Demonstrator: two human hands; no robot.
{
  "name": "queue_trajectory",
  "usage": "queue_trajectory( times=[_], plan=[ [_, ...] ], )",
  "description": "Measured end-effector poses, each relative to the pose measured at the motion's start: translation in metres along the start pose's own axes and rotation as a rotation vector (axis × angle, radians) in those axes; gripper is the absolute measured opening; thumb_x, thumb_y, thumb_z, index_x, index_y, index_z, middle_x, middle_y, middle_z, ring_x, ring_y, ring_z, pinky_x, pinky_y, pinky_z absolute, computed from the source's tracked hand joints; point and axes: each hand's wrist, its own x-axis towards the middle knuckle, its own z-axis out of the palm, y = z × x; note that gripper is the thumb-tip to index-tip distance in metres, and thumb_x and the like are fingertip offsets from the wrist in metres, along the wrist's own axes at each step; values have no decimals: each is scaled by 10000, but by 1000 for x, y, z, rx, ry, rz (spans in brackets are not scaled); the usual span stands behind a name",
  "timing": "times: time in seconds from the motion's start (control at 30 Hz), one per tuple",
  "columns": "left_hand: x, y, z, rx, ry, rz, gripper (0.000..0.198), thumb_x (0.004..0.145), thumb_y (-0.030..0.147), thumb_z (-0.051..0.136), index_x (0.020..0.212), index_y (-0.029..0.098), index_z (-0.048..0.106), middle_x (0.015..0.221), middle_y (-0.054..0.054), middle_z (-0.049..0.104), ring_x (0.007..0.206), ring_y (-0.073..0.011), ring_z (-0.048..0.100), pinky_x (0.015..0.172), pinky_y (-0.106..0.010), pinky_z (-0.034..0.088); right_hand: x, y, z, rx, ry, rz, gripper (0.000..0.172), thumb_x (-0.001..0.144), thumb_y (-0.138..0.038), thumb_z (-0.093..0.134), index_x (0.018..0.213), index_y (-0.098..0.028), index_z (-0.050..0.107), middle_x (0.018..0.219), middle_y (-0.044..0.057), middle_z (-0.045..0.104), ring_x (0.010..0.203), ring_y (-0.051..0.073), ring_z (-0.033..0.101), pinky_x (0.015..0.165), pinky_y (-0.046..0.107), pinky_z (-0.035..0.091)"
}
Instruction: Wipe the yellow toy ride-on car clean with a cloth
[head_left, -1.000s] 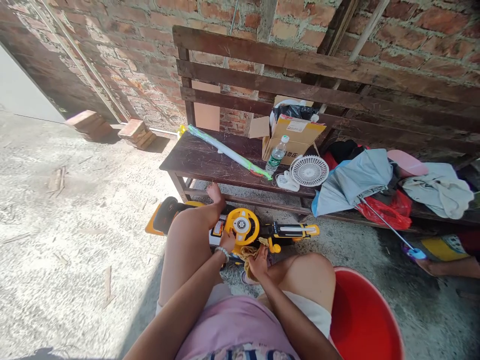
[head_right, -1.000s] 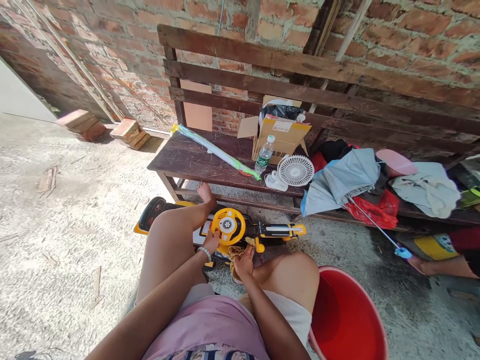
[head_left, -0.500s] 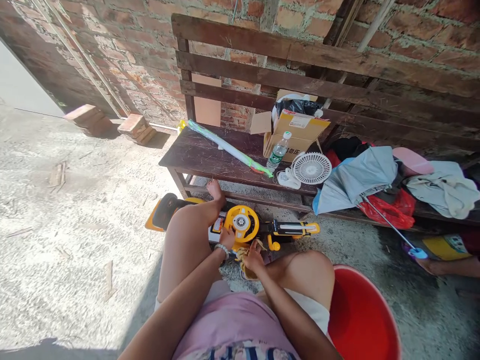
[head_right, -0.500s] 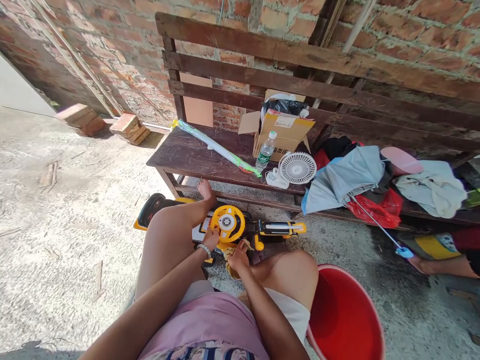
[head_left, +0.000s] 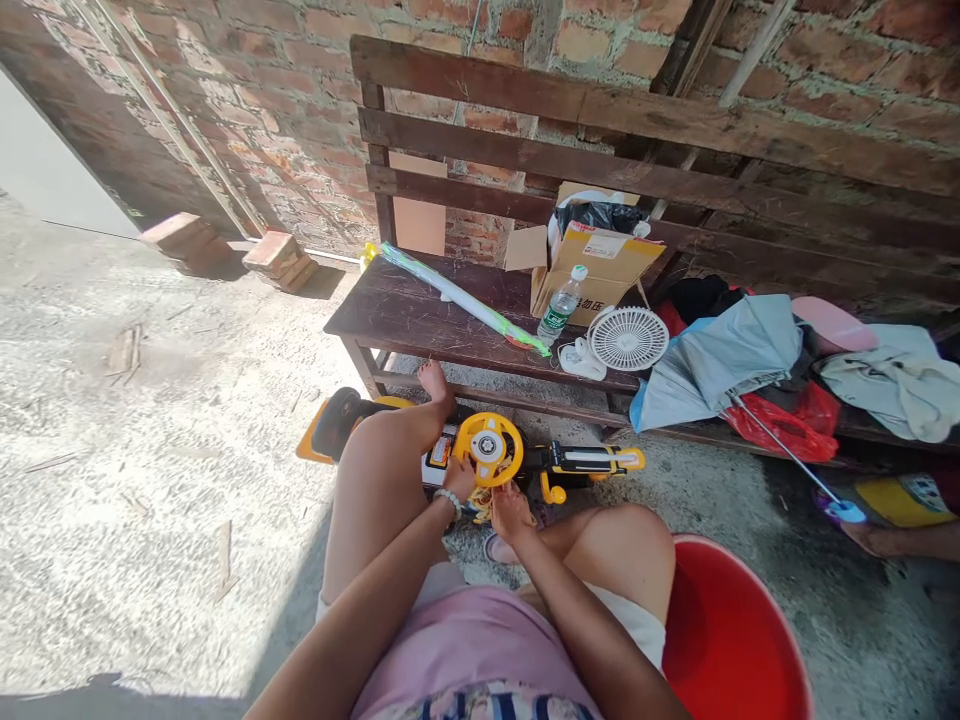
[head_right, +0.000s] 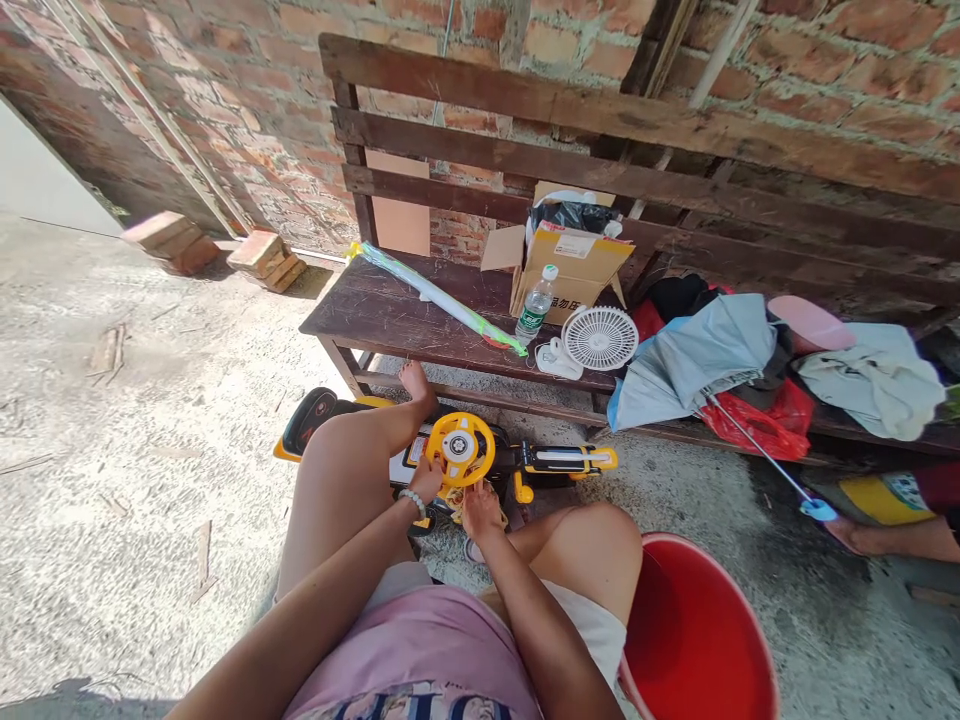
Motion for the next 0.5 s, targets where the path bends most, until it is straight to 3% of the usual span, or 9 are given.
queue_trajectory(
  times=[0.17,0.27,0.4,0.5],
  plan=[
    [-1,2,0,-19,-10,-68,409,1008,460,707,1308,181,693,1330,-94,699,1154,-235,702,982,-415,623,-21,15,16,-32,-1,64,576,839,-111,623,1402,-228,650,1375,158,691,1169,299,711,976,371,574],
    [-2,3,-1,-21,-15,-81,405,1007,465,707,1296,181,698,1319,-89,703,1148,-237,704,974,-409,625,-26,29,26,172,73,220,530,783,-149,660,1311,-205,678,1337,157,699,1132,298,728,963,385,588],
    [-1,1,-2,-27,-3,-91,407,1006,460,709,1305,184,695,1331,-91,698,1159,-239,700,981,-412,623,-21,57,26,627,322,557,242,781,-342,634,987,-224,683,966,116,761,1007,332,751,861,438,620],
    [1,-2,-1,-37,12,-94,401,1005,454,712,1310,193,695,1347,-94,692,1176,-240,695,992,-411,619,-11,70,21,792,422,589,224,812,-475,572,881,-269,628,765,88,728,874,327,758,710,409,609]
  ],
)
